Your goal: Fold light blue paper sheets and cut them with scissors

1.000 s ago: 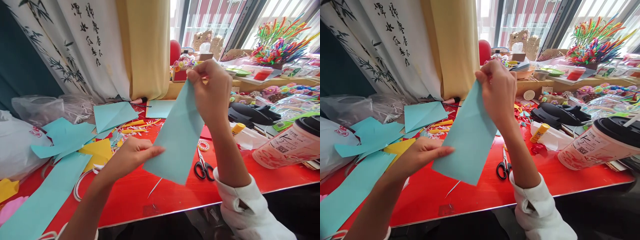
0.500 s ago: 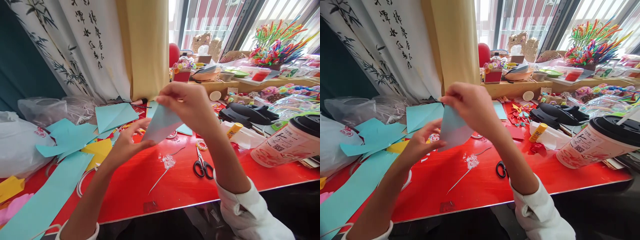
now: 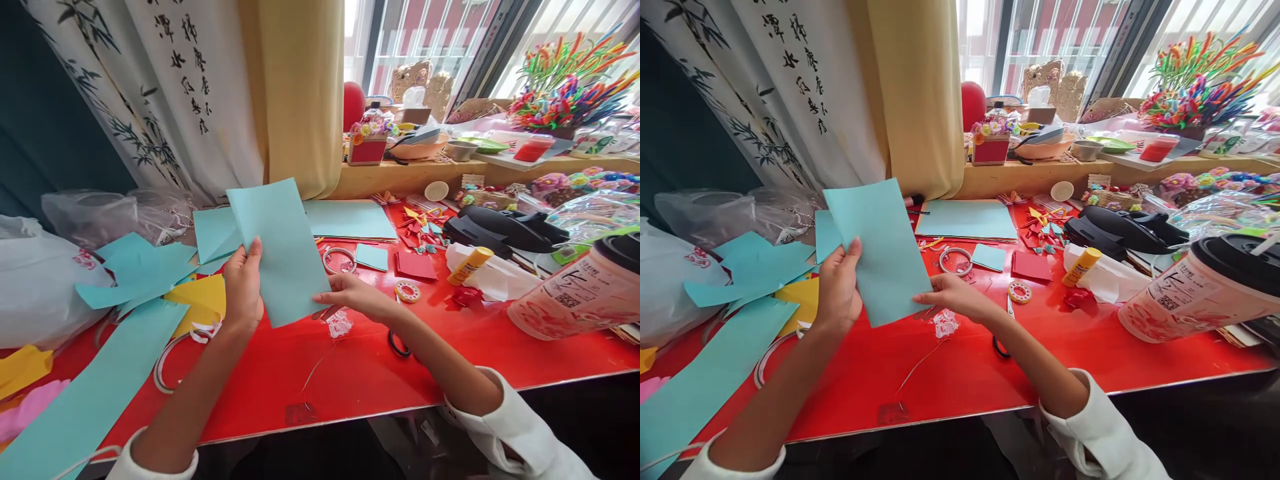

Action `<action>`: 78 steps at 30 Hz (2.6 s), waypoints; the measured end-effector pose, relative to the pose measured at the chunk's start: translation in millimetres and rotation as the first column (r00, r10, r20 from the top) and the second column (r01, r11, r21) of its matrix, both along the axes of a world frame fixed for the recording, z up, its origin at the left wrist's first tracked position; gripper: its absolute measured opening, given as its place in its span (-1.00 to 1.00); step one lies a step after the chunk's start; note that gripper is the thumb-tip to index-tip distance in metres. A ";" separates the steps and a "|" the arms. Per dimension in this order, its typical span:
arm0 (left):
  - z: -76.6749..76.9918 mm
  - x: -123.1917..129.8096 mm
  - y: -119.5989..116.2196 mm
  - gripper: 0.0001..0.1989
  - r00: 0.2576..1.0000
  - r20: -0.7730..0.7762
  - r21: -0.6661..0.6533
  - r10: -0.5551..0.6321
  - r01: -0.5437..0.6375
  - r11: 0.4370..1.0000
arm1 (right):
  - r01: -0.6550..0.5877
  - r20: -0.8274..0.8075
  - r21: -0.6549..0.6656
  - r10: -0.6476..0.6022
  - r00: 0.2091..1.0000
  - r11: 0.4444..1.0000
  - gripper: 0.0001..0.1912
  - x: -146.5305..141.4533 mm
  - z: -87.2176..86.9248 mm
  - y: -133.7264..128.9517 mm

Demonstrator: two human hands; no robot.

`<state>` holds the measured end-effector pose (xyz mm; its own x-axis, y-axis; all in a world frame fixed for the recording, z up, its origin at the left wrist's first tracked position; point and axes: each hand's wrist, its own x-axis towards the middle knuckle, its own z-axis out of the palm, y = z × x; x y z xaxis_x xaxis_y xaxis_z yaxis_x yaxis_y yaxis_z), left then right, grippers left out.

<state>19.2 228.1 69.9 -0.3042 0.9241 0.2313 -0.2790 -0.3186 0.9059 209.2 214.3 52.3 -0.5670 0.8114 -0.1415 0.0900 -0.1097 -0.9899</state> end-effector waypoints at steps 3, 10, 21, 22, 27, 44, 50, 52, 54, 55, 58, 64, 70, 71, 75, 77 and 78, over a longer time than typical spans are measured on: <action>1.8 -1.3 0.9 -0.66 0.992 0.014 -0.029 -0.122 0.122 0.992 | 0.114 -0.103 -0.049 -0.118 0.988 0.992 -0.73 -6.6 -3.1 -2.6; -2.7 -3.7 3.6 -0.64 0.970 -0.055 -0.184 -0.238 0.224 0.957 | 0.025 -0.153 0.035 -0.020 0.988 0.999 -0.64 8.8 3.8 3.7; 8.1 -11.8 -2.0 -0.92 0.910 -0.278 0.089 -0.308 0.344 0.935 | 0.201 -0.370 -0.285 -0.301 0.879 0.937 -0.54 11.0 4.8 11.7; 10.2 -12.7 -4.3 -0.88 0.881 -0.344 0.091 -0.323 0.374 0.923 | 0.219 -0.386 -0.258 -0.308 0.870 0.941 -0.60 10.7 4.3 12.1; 10.6 -11.4 -8.4 -0.74 0.743 -0.581 0.025 -0.333 0.424 0.905 | 0.376 -0.413 -0.131 -0.395 0.821 0.917 -0.70 12.3 3.6 12.2; 10.5 16.0 -24.3 -0.68 0.921 -0.121 -0.250 -0.371 0.334 0.909 | 0.489 -0.410 0.194 -0.383 0.828 0.850 -0.80 1.1 19.4 -14.0; 5.6 19.7 -26.0 -0.70 0.942 -0.141 -0.218 -0.305 0.271 0.938 | 0.507 -0.370 0.202 -0.414 0.832 0.838 -0.80 -0.4 19.3 -17.2; 4.0 20.7 -26.9 -0.71 0.943 -0.138 -0.214 -0.304 0.271 0.938 | 0.512 -0.347 0.195 -0.429 0.834 0.837 -0.78 -0.6 18.4 -17.1; 2.8 21.8 -27.9 -0.72 0.944 -0.134 -0.218 -0.302 0.269 0.938 | 0.529 -0.315 0.199 -0.457 0.832 0.825 -0.76 -0.8 17.6 -17.0; 2.5 22.3 -28.3 -0.72 0.946 -0.133 -0.221 -0.296 0.263 0.939 | 0.539 -0.300 0.204 -0.472 0.829 0.817 -0.74 -0.8 17.2 -16.9; 3.1 23.3 -29.2 -0.72 0.951 -0.130 -0.235 -0.280 0.245 0.941 | 0.566 -0.264 0.231 -0.509 0.819 0.791 -0.70 -0.9 16.3 -16.8; 8.3 23.0 -30.5 -0.71 0.930 -0.106 -0.214 -0.352 0.324 0.921 | 0.599 -0.222 0.301 -0.556 0.801 0.742 -0.64 -0.1 16.4 -16.5; 7.3 23.8 -31.5 -0.70 0.935 -0.089 -0.221 -0.344 0.318 0.922 | 0.589 -0.198 0.318 -0.555 0.808 0.743 -0.59 -0.9 18.6 -18.4; 6.9 24.1 -31.6 -0.71 0.938 -0.089 -0.214 -0.334 0.309 0.927 | 0.584 -0.195 0.317 -0.552 0.811 0.747 -0.58 -1.2 19.0 -18.8; 5.6 25.5 -31.5 -0.70 0.956 -0.090 -0.213 -0.281 0.257 0.943 | 0.583 -0.154 0.330 -0.567 0.809 0.743 -0.53 -1.8 20.5 -20.1; 4.9 26.0 -31.1 -0.69 0.960 -0.089 -0.219 -0.265 0.240 0.946 | 0.585 -0.131 0.346 -0.580 0.804 0.734 -0.51 -1.8 20.9 -20.6; 4.5 26.2 -31.0 -0.70 0.961 -0.088 -0.218 -0.261 0.237 0.947 | 0.583 -0.124 0.352 -0.581 0.804 0.732 -0.51 -1.8 21.0 -20.7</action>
<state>45.4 197.1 74.3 -0.0406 0.9979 0.0498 -0.2166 -0.0575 0.9746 207.4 193.6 73.3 0.0333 0.9739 0.2245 0.1211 0.2190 -0.9682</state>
